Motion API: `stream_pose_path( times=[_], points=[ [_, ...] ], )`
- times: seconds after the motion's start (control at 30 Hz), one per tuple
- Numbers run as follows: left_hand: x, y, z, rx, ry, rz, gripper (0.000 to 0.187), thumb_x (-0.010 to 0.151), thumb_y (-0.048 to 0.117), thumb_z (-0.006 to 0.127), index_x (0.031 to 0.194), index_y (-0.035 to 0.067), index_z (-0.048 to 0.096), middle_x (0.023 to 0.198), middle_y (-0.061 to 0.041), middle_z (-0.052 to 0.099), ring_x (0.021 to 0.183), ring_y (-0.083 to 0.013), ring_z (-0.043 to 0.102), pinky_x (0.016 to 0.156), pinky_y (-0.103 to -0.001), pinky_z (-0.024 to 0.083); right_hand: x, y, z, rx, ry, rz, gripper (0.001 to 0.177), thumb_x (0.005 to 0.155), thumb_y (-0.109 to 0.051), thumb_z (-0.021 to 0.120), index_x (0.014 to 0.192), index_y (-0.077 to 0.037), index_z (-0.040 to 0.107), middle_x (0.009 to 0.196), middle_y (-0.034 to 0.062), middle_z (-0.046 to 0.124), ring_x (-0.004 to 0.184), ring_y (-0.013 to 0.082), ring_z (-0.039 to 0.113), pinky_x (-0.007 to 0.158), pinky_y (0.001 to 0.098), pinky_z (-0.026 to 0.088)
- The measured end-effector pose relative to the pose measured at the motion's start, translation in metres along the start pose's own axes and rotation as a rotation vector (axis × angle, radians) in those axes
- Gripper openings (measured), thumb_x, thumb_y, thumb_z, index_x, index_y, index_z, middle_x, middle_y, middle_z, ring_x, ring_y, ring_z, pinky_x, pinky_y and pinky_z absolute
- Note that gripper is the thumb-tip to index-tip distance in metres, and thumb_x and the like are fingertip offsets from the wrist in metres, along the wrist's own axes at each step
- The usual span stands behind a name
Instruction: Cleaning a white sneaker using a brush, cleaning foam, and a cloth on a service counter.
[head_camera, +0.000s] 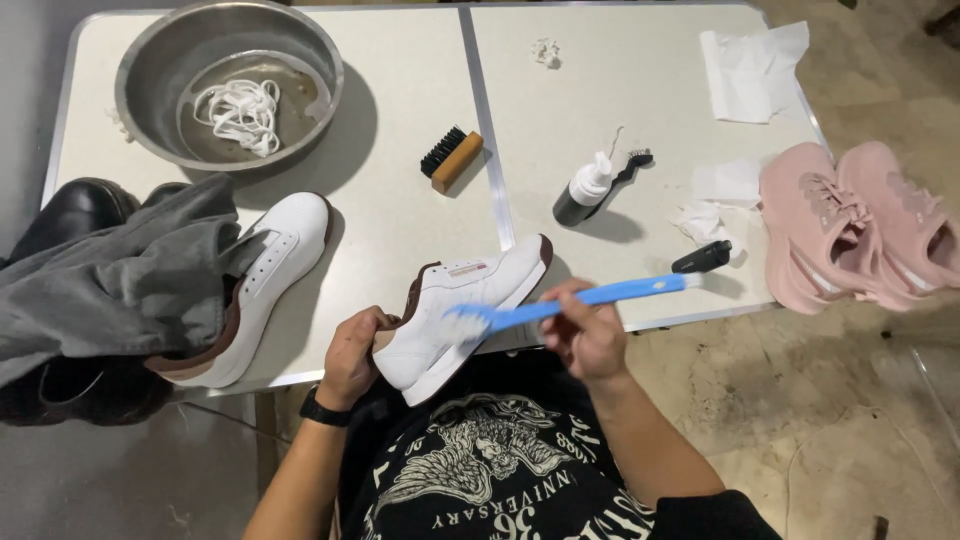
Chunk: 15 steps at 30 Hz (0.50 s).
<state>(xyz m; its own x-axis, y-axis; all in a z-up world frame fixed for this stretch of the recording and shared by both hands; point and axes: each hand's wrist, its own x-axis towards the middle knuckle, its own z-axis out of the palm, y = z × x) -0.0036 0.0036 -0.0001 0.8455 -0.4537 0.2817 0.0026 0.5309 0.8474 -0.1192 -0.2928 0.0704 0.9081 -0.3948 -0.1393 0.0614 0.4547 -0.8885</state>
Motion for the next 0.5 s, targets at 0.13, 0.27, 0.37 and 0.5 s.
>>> stream_pose_path(
  times=[0.13,0.27,0.37,0.5],
  points=[
    [0.001,-0.003,0.000,0.052,-0.007,0.009,0.045,0.109,0.022,0.039,0.069,0.007,0.052,0.046,-0.006,0.047,0.048,-0.0146,0.040,0.056,-0.029,0.035,-0.018,-0.001,0.009,-0.015,-0.119,0.077,0.028,0.088,-0.020,0.070,0.090,0.008,0.071,0.054,0.0253,0.063,0.038,0.0268,0.063,0.027,0.0232,0.041],
    [0.000,-0.006,-0.007,0.025,0.005,0.014,0.043,0.109,0.022,0.039,0.071,0.006,0.054,0.048,-0.007,0.049,0.049,-0.0157,0.043,0.056,-0.029,0.036,-0.001,-0.005,-0.003,0.053,0.071,-0.052,0.029,0.094,-0.027,0.066,0.098,0.002,0.068,0.054,0.0169,0.061,0.039,0.0199,0.061,0.030,0.0186,0.041],
    [-0.001,-0.011,-0.008,0.029,-0.013,0.004,0.046,0.110,0.023,0.037,0.070,0.007,0.054,0.047,-0.006,0.048,0.048,-0.0156,0.042,0.055,-0.029,0.034,-0.027,-0.001,0.014,0.030,0.009,0.009,0.028,0.091,-0.022,0.068,0.095,0.005,0.069,0.054,0.0221,0.062,0.039,0.0236,0.063,0.029,0.0215,0.043],
    [0.001,-0.011,-0.011,0.026,-0.003,0.016,0.046,0.110,0.023,0.038,0.070,0.006,0.054,0.048,-0.006,0.049,0.049,-0.0156,0.042,0.055,-0.029,0.035,0.010,-0.012,-0.011,0.073,0.072,-0.081,0.029,0.095,-0.028,0.065,0.100,0.001,0.067,0.056,0.0156,0.062,0.040,0.0181,0.061,0.029,0.0174,0.040]
  ],
)
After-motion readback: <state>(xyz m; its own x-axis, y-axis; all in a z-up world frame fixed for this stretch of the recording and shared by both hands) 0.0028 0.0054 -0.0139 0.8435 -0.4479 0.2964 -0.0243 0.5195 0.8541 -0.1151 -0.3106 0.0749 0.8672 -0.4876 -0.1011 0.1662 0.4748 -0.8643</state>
